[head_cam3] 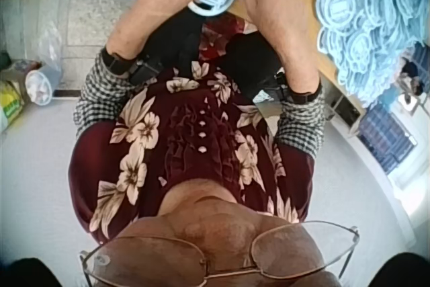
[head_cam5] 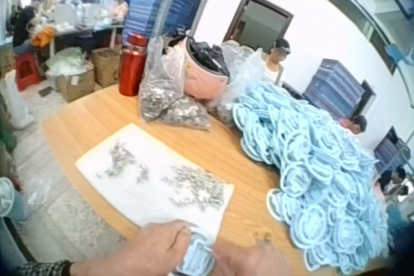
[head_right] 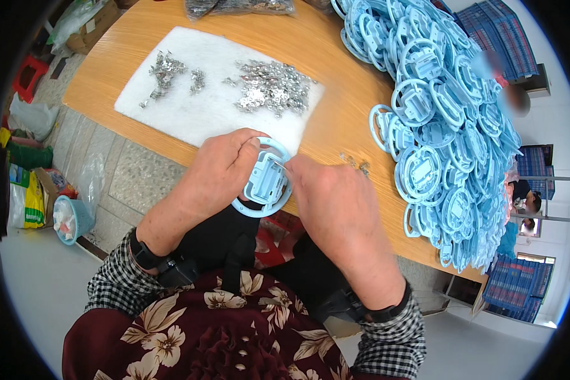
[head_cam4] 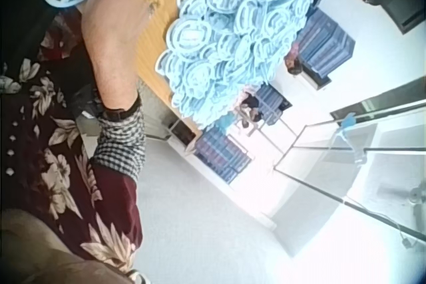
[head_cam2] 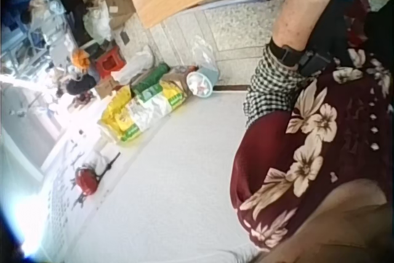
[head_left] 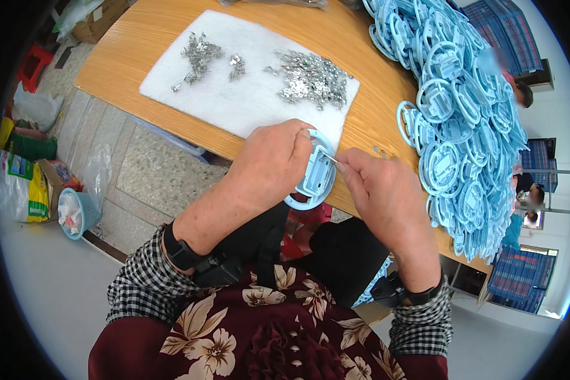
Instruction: Assembling decorative blue plastic rings by inserting small silver-colored metal pieces into slots using a needle tool.
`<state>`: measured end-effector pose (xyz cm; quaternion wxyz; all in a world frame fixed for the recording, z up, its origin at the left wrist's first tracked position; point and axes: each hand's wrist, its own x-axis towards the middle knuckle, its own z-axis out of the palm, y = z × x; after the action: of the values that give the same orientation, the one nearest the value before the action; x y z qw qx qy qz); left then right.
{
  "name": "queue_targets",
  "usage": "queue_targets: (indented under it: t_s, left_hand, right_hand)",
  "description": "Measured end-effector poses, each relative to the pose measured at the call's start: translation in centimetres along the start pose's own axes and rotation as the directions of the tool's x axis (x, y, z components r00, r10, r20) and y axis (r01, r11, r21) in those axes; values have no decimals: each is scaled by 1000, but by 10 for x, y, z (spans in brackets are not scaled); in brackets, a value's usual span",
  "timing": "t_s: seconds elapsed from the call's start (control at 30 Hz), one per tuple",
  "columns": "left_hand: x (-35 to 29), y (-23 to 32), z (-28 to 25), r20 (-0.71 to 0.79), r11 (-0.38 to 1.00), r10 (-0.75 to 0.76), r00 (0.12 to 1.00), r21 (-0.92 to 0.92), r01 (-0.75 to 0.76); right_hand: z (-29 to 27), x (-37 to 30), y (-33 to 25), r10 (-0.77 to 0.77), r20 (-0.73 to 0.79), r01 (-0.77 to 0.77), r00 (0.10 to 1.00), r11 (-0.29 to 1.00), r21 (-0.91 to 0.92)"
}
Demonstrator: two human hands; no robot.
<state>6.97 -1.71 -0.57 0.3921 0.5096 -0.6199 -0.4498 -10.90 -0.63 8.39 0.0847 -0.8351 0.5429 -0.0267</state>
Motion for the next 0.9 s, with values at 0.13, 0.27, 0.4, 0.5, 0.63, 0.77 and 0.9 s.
queue_targets:
  t_s: [0.13, 0.27, 0.4, 0.5, 0.63, 0.77, 0.9]
  left_hand:
    - [4, 0, 4, -1, 999, -44, 999, 19, 44]
    - [5, -2, 3, 2, 999, -32, 999, -16, 32]
    - [2, 8, -2, 70, 980, -132, 989, -143, 141]
    - [-3, 12, -7, 119, 936, -144, 982, -307, 174]
    - [-9, 24, -3, 206, 899, -112, 972, -395, 187]
    - [-20, 18, 13, 305, 854, -133, 943, -448, 265]
    - [-21, 21, 23, 293, 890, -18, 956, -432, 149]
  right_hand:
    - [-12, 18, 6, -133, 119, 143, 984, 987, -77]
    - [-21, 29, 4, -169, 173, 192, 970, 973, -125]
    - [-22, 15, 6, -166, 187, 199, 968, 964, -174]
    - [-10, -12, 16, -174, 68, 180, 982, 978, -105]
    - [43, -39, 24, 312, -34, -185, 949, 644, 742]
    - [47, -60, 33, 203, 308, -276, 930, -171, 946]
    - [38, -72, 38, 289, 265, -261, 920, -52, 964]
